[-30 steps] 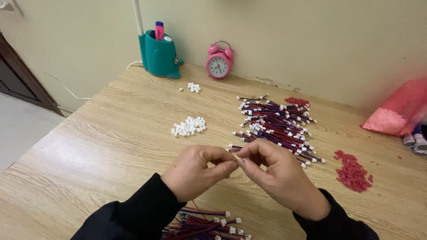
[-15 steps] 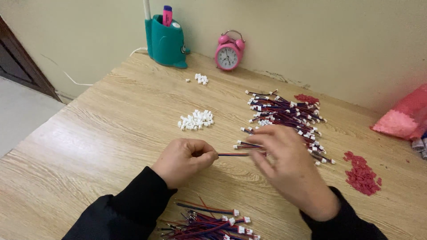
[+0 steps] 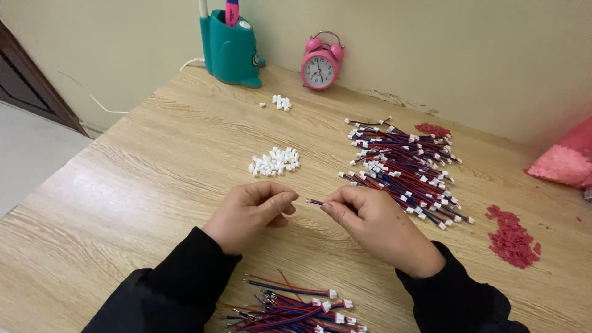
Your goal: Attach plastic connectors to the ends of wire bundles
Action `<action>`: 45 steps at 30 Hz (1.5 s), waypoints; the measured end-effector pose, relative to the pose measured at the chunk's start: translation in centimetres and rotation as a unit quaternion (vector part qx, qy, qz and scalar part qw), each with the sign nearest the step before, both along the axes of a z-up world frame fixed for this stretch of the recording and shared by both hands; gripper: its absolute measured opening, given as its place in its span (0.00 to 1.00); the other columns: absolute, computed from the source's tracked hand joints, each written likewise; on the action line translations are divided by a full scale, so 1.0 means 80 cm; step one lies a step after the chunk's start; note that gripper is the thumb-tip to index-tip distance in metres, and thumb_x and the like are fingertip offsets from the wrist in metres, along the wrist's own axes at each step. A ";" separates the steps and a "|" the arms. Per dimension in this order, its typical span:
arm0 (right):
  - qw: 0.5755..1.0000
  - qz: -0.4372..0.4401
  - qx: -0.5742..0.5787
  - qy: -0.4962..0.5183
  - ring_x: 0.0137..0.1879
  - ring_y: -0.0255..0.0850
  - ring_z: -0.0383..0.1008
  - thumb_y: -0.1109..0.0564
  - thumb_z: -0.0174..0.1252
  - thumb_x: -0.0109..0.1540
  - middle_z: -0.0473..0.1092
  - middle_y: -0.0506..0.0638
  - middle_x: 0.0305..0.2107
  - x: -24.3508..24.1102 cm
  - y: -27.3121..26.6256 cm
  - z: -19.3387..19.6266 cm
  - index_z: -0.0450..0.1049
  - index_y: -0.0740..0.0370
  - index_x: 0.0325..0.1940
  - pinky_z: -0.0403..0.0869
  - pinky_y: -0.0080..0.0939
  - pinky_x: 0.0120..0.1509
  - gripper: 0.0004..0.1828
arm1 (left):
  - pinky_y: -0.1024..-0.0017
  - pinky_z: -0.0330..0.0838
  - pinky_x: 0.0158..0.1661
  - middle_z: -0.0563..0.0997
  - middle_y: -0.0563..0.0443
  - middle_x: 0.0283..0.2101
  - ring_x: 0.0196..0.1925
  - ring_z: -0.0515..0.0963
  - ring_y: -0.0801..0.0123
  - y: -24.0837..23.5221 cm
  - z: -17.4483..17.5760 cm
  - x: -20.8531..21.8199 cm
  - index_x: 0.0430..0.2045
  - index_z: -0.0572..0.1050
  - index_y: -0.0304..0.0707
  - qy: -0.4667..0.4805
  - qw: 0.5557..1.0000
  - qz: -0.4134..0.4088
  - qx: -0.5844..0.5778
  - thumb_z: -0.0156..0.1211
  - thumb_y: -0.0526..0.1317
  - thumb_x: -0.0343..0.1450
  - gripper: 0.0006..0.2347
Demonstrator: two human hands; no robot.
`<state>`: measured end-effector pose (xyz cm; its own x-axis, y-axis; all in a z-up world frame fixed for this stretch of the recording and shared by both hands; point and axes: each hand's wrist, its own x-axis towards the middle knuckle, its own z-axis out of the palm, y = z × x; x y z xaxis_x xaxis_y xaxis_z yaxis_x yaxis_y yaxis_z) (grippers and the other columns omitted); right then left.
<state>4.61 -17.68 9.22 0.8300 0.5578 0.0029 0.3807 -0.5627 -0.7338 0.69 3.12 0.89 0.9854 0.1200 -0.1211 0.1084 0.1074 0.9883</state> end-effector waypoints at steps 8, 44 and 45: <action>1.000 0.010 0.004 -0.007 0.33 0.40 0.75 0.56 0.56 0.60 0.75 0.54 0.22 -0.004 0.002 0.002 0.80 0.59 0.34 0.73 0.42 0.42 0.08 | 0.76 0.80 0.30 0.83 0.42 0.28 0.26 0.82 0.70 -0.016 -0.007 -0.002 0.35 0.80 0.28 0.017 1.000 -0.007 -0.020 0.68 0.37 0.64 0.11; 0.986 -0.081 0.136 0.058 0.24 0.35 0.70 0.58 0.62 0.57 0.72 0.51 0.15 -0.004 0.015 -0.034 0.82 0.62 0.34 0.70 0.32 0.31 0.06 | 0.69 0.82 0.31 0.79 0.44 0.30 0.25 0.82 0.65 -0.040 -0.004 -0.004 0.36 0.77 0.30 0.025 0.984 0.046 -0.168 0.62 0.39 0.68 0.09; 0.983 -0.082 0.148 0.065 0.22 0.35 0.70 0.58 0.61 0.58 0.73 0.51 0.16 -0.002 0.014 -0.039 0.82 0.63 0.34 0.70 0.32 0.29 0.07 | 0.68 0.83 0.32 0.79 0.45 0.31 0.25 0.82 0.66 -0.041 -0.007 -0.004 0.37 0.76 0.31 0.023 0.984 0.041 -0.169 0.61 0.39 0.69 0.10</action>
